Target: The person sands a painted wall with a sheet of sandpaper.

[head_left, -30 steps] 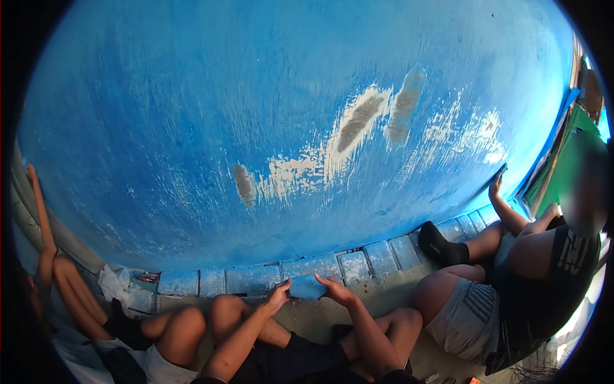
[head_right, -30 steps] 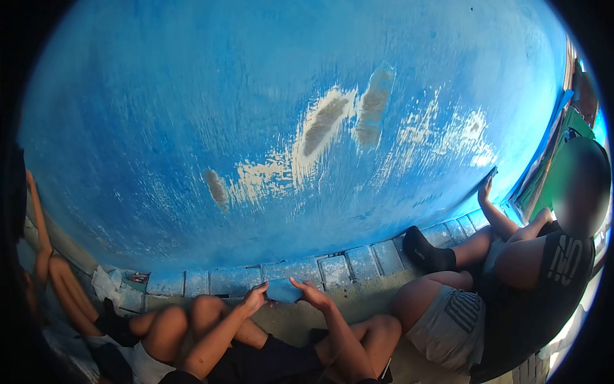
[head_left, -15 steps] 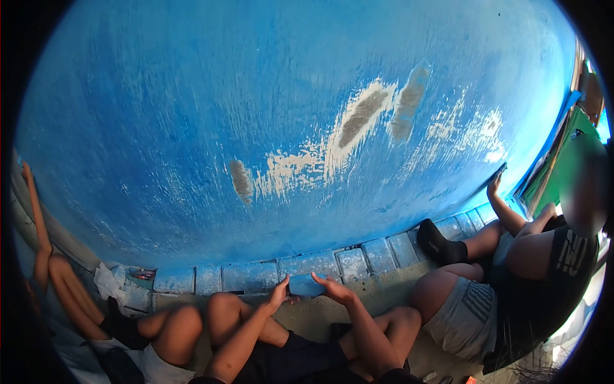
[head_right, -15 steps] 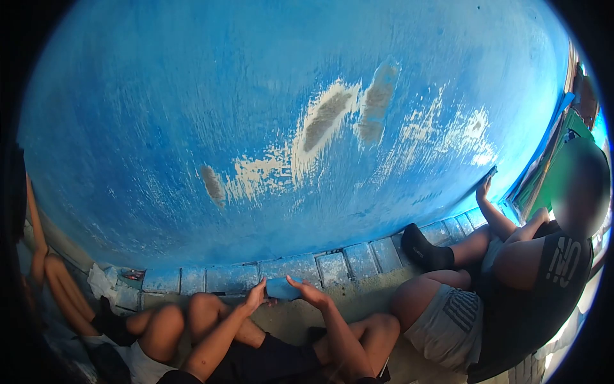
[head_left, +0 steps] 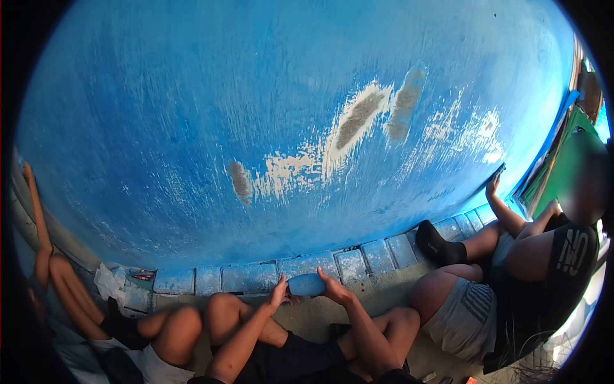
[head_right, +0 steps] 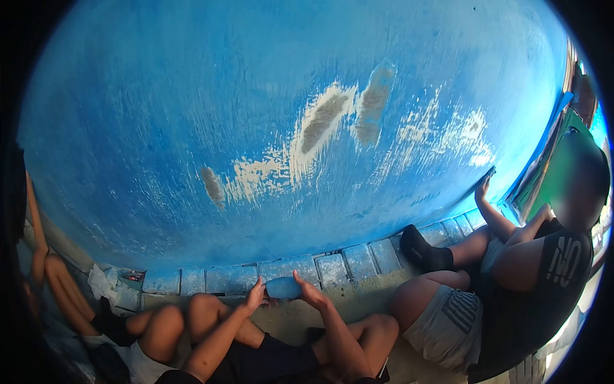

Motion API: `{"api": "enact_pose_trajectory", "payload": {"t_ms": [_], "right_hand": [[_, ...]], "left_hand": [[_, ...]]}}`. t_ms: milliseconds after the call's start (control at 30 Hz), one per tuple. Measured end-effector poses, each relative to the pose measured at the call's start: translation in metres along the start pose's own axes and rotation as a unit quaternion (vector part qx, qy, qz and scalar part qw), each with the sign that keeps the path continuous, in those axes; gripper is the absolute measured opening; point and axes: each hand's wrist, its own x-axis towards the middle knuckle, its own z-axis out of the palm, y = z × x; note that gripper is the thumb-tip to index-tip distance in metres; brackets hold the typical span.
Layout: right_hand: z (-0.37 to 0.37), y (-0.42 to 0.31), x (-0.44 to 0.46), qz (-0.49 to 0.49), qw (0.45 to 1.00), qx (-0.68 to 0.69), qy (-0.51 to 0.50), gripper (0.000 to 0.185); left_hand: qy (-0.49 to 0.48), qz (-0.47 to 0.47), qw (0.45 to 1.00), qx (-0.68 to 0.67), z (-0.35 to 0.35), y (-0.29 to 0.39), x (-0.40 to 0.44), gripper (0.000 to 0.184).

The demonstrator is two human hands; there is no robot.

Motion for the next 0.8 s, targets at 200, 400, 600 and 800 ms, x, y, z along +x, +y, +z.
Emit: {"api": "enact_pose_trajectory", "payload": {"t_ms": [200,400,600,800], "right_hand": [[-0.004,0.007,0.005,-0.008,0.999,0.020,0.027,0.074],[-0.005,0.006,0.002,-0.006,0.999,0.028,0.030,0.076],[0.003,0.001,-0.005,-0.005,1.000,0.017,0.020,0.074],[-0.002,0.009,-0.005,0.001,1.000,0.024,0.008,0.071]], "left_hand": [[0.036,0.024,0.999,0.003,-0.005,-0.005,0.005,0.106],[0.075,0.028,0.997,0.010,-0.015,-0.019,0.015,0.110],[0.056,0.032,0.998,0.026,-0.019,-0.020,0.013,0.112],[0.059,0.042,0.996,0.046,-0.014,-0.020,0.011,0.112]]}}
